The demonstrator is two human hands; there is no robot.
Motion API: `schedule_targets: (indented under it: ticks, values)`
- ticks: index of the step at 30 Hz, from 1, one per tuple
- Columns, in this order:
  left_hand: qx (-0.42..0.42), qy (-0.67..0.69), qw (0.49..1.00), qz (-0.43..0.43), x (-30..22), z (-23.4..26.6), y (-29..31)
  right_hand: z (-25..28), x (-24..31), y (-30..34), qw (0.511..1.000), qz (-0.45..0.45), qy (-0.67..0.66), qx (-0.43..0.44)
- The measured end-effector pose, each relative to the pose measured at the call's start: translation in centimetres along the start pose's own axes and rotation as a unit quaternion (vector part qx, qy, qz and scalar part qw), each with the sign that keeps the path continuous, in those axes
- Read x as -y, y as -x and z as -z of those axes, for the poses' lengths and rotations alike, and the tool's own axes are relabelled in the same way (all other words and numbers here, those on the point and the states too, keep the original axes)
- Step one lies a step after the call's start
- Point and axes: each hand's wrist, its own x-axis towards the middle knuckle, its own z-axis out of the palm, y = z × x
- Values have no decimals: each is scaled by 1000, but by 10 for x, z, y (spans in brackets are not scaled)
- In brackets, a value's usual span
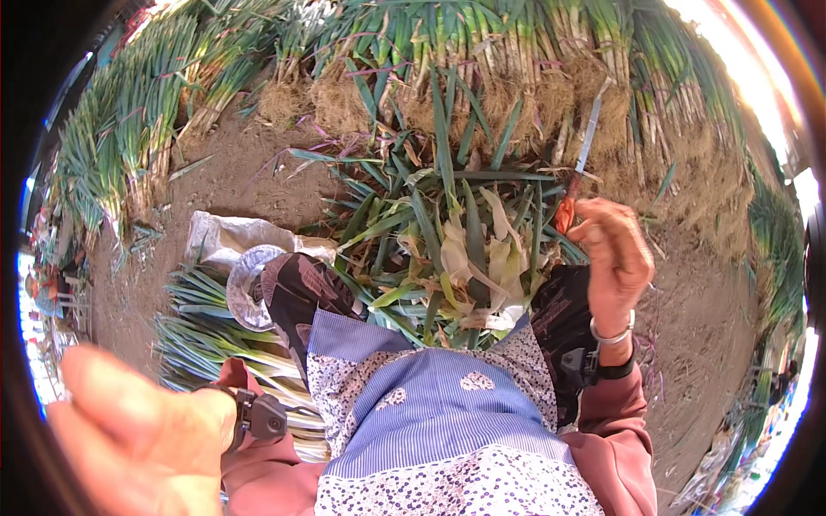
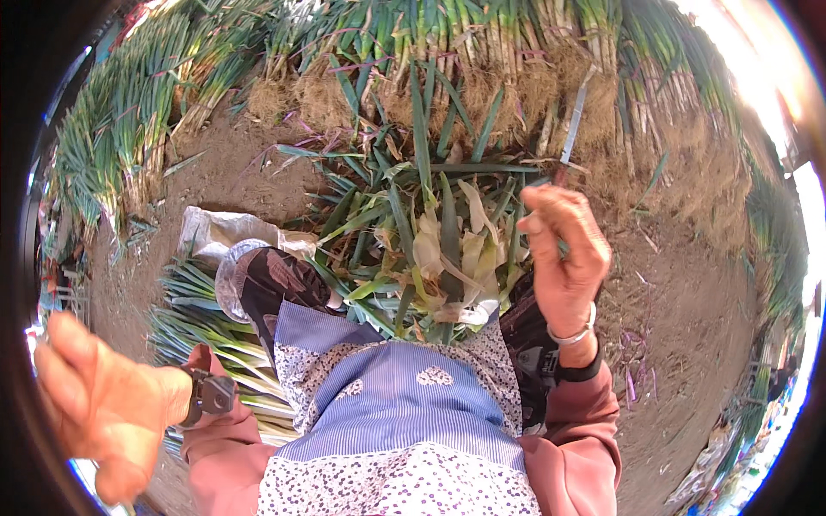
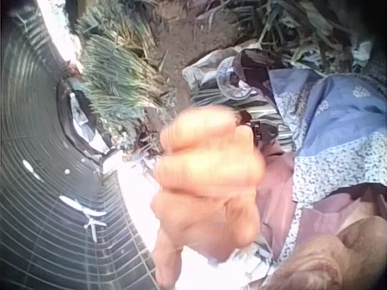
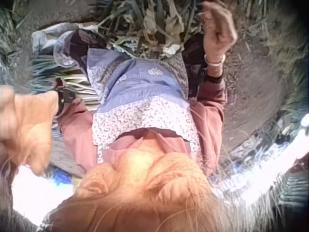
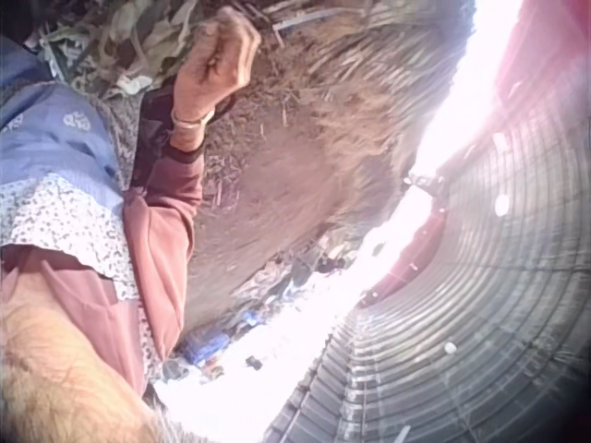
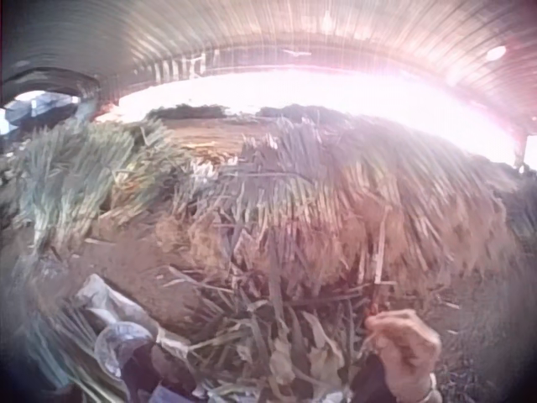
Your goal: The person picks up a leek from a pile, peels away the outer layers by hand, and places the cleaned leek onto a separate pile before repeating the process with another leek.
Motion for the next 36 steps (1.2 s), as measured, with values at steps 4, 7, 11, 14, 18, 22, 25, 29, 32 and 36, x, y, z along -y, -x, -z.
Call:
schedule_targets:
  ticks: [4, 7, 11, 14, 18, 22, 25, 29, 32, 36]
  values:
    - [9, -25, 999, -37, 41, -34, -19, -34, -5, 25, 990, -93, -52, 95]
    - [30, -9, 996, -87, 100, -52, -47, -38, -12, 35, 985, -103, -47, 133]
    - [38, -2, 997, -61, 100, -42, -63, -43, 6, 26, 978, -94, -64, 172]
    - [-69, 31, 996, -54, 91, -40, -65, -56, -9, 36, 969, -125, -79, 198]
    - [-121, 38, 983, -132, 101, -38, -71, -54, -12, 38, 969, -108, -67, 210]
    - [-60, 117, 989, -72, 102, -41, -79, -53, -16, 49, 969, -116, -64, 210]
    - [-161, 37, 986, 18, 87, -65, -87, -52, -20, 49, 973, -81, -57, 208]
    - [-95, 97, 989, -53, 30, -26, -68, -60, -9, 48, 973, -37, -55, 219]
    - [-104, 110, 986, -69, 31, -18, -63, -64, -15, 51, 967, -42, -52, 247]
    - [-127, 93, 984, -78, 33, -23, -62, -62, -13, 49, 964, -42, -37, 260]
